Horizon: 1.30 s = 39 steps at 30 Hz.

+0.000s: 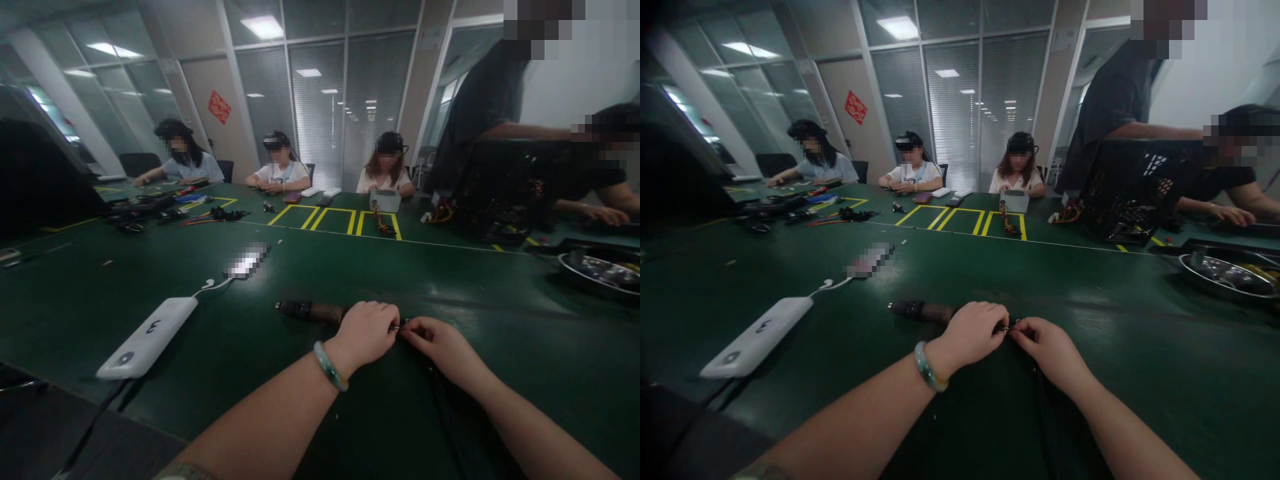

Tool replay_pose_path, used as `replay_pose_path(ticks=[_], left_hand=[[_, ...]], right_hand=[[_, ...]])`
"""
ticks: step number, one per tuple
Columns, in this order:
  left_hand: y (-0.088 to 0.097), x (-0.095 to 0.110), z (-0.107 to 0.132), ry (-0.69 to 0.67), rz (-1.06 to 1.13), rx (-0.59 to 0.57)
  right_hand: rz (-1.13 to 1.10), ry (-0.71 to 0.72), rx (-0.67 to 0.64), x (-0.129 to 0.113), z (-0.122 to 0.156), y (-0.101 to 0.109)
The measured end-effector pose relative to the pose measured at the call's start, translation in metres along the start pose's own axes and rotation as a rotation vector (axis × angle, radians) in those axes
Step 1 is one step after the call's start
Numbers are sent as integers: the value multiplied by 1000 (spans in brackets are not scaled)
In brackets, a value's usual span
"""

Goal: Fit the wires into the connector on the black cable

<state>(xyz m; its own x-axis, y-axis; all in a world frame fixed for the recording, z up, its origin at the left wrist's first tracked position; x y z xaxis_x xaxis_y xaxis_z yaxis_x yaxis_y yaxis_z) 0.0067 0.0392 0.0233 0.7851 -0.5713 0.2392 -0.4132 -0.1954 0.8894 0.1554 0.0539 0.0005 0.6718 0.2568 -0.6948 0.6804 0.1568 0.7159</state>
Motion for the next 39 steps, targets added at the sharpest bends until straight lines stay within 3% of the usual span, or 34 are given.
replay_pose_path(ticks=[39], left_hand=[[1, -1, 1, 6, 24, 14]], right_hand=[[-12, 1, -7, 3, 0, -1]])
Point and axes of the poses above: each hand's wrist, its own z-axis away from the middle knuckle, its own y-axis out of the back of the hand, x = y × z, the point moved 5 cm from there along -z, towards the middle knuckle, and after that the axes turned 7 degrees about x, right-handed, at the moved point
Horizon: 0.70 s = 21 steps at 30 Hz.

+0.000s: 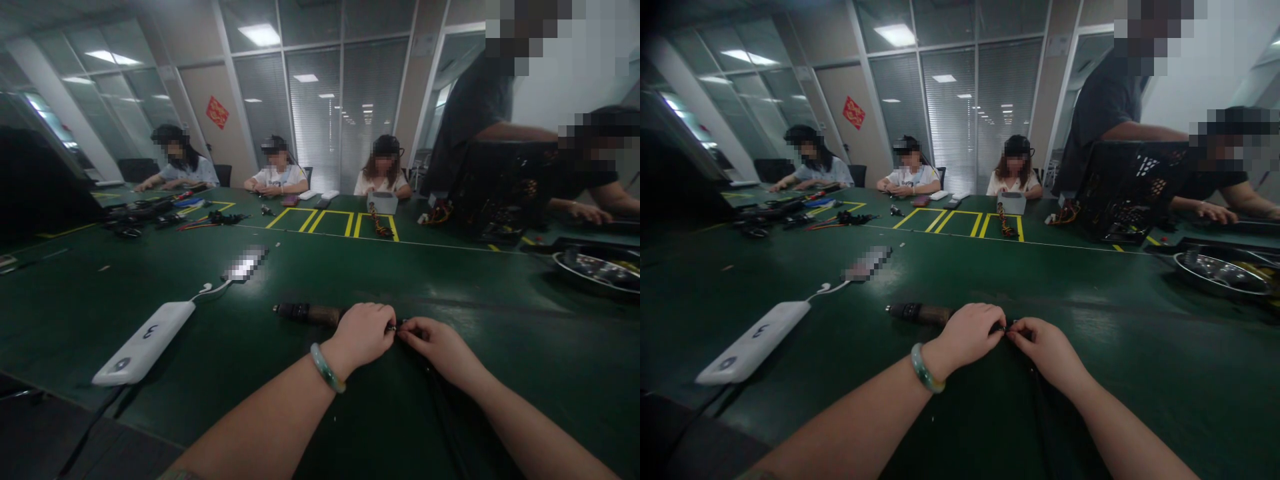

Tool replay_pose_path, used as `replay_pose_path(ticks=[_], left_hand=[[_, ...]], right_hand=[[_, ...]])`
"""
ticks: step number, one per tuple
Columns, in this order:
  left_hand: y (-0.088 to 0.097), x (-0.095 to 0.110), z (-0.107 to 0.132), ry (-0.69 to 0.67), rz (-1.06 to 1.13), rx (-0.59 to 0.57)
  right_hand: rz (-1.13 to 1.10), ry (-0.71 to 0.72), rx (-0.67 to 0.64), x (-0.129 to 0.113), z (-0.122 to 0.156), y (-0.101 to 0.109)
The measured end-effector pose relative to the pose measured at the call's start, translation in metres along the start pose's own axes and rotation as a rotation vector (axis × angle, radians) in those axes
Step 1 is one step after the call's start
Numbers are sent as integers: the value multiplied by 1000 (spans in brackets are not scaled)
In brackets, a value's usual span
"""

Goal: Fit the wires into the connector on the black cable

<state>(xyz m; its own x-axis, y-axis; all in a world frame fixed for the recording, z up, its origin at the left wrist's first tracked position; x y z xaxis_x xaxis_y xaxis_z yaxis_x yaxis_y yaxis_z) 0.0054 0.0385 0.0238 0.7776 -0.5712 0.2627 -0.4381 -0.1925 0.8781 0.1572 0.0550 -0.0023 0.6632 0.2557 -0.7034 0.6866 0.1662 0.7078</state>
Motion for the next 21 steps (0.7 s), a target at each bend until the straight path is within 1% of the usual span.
replay_pose_path(ticks=[4, 9, 14, 21], left_hand=[[1, 1, -1, -37, 16, -2], [1, 1, -1, -17, 9, -1], [1, 1, 0, 22, -2, -13], [1, 2, -1, -11, 21, -5]], right_hand=[[0, -2, 4, -1, 1, 0], [5, -8, 5, -7, 2, 3], [15, -16, -6, -4, 1, 1], [30, 2, 9, -2, 0, 0]])
Point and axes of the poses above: each hand's wrist, its own z-axis away from the middle knuckle, its own y-axis out of the back of the hand, x = y × z, the point moved 5 cm from there along -z, towards the middle knuckle, and after that the axes turned 7 degrees about x, right-handed, at the moved point
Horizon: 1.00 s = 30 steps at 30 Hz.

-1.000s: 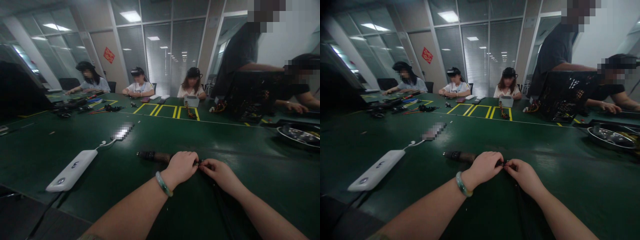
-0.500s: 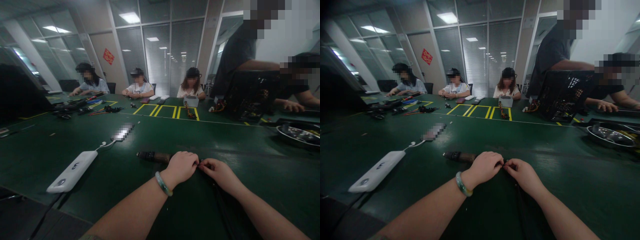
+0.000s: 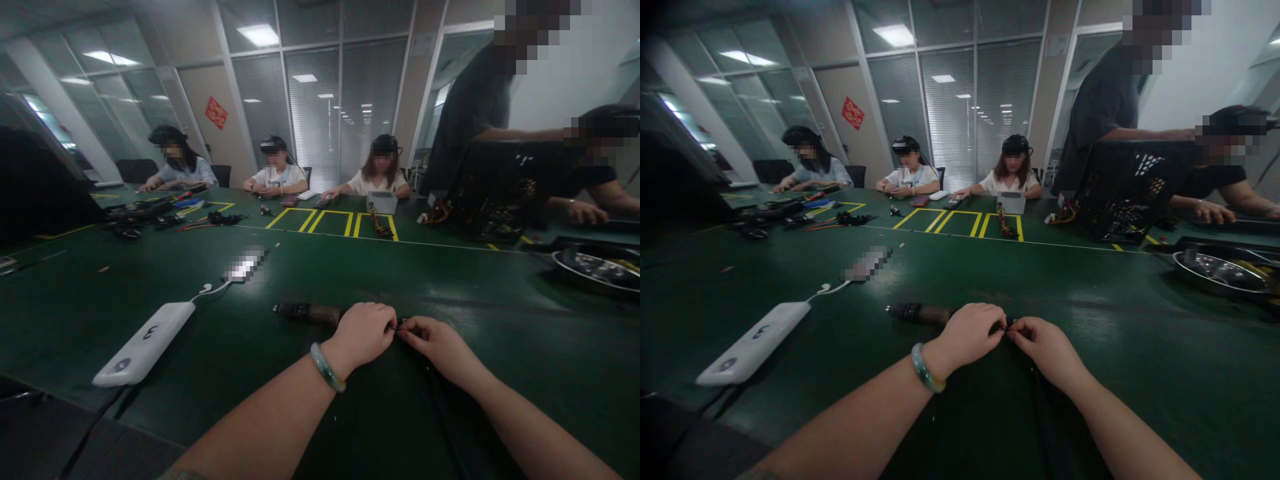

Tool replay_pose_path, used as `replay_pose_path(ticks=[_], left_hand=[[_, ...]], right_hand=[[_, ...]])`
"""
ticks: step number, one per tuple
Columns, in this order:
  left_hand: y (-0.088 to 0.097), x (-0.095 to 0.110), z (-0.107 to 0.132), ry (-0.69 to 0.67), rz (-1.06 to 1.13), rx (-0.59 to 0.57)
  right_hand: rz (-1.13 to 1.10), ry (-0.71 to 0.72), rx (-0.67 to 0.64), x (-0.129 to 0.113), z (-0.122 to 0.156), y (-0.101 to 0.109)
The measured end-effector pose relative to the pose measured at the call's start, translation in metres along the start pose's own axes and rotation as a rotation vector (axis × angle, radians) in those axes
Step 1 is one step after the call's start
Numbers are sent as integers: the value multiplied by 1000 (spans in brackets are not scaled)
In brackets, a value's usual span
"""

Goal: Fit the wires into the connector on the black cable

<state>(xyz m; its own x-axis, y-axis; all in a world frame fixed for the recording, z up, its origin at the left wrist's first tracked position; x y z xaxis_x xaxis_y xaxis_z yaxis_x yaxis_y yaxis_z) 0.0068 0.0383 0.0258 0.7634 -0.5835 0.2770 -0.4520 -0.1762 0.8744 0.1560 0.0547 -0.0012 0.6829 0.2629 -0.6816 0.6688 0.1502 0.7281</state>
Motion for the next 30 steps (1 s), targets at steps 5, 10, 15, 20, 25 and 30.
replay_pose_path(ticks=[5, 10, 15, 20, 25, 30], left_hand=[[-1, -2, 1, 17, 8, 15], [-1, -2, 0, 7, 4, 3], [-1, 0, 0, -5, -13, -24], [-1, -1, 1, 5, -24, -11], [-2, -2, 1, 19, -18, -1], [-2, -1, 0, 16, -25, -15]], right_hand=[[-21, -7, -5, -1, 0, 0], [9, -15, -8, -4, 1, 2], [-6, 1, 4, -5, 1, 2], [-30, 2, 12, 0, 0, 1], [-33, 6, 7, 1, 1, 0], [-14, -8, 7, 1, 1, 0]])
Point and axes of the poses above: each hand's wrist, its own z-axis away from the middle knuckle, its own y-axis out of the back of the hand, x = y × z, the point moved 5 cm from there along -z, towards the middle knuckle, and after that the axes turned 7 degrees about x, right-handed, at the moved point
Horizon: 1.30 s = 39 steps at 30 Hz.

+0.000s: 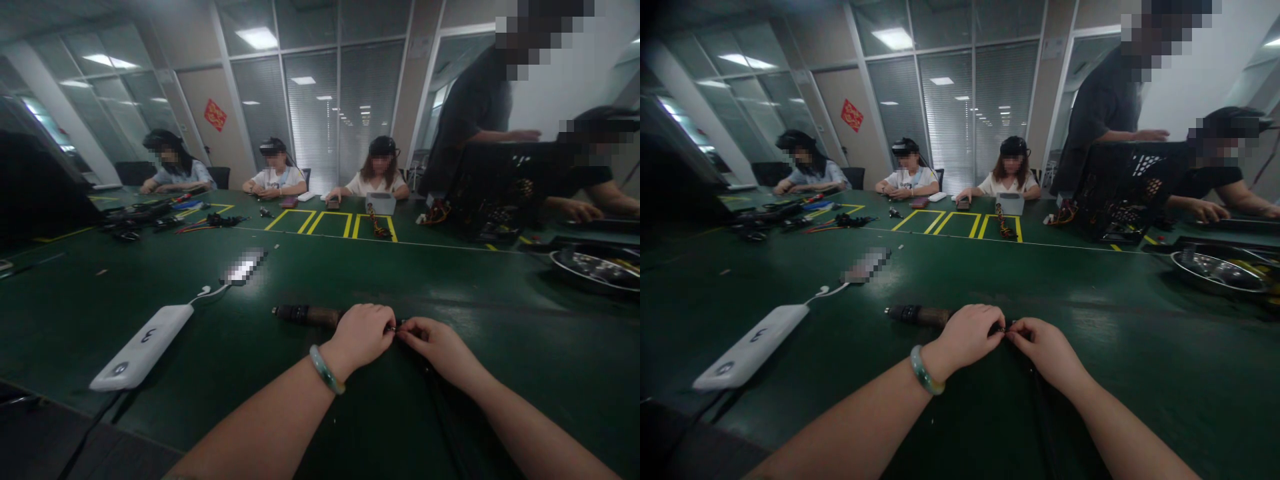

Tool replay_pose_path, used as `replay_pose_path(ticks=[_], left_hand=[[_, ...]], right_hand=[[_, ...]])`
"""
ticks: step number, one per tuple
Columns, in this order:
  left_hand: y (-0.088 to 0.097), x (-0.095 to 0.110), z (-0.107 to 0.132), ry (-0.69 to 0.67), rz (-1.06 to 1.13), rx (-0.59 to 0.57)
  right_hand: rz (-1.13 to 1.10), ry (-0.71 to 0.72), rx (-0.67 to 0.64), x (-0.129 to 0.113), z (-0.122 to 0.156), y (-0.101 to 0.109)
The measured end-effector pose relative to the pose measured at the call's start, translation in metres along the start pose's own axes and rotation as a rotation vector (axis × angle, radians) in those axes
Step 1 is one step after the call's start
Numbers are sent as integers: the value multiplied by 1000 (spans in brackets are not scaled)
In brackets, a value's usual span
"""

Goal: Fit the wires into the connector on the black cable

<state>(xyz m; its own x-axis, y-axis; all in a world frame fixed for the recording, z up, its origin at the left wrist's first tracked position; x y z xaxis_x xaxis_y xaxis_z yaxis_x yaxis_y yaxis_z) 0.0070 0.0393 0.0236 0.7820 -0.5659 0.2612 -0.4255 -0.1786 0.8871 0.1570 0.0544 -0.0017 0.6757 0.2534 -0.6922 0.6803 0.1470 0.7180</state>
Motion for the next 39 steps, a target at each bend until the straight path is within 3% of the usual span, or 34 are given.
replay_pose_path(ticks=[27, 39], left_hand=[[-2, -1, 0, -47, 9, 5], [-2, -3, 1, 3, 31, 47]], right_hand=[[6, 15, -4, -4, 1, 1], [2, 9, -3, -2, 0, 1]])
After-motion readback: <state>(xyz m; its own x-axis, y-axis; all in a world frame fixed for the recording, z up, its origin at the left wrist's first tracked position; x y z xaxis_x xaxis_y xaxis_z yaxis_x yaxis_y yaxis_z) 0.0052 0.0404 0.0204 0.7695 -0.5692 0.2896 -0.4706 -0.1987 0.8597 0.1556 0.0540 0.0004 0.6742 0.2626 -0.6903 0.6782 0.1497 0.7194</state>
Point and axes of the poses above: each hand's wrist, its own z-axis away from the middle knuckle, its own y-axis out of the back of the hand, x = y × z, the point moved 5 cm from there along -z, towards the middle knuckle, and after that the axes turned 7 degrees about x, right-handed, at the moved point
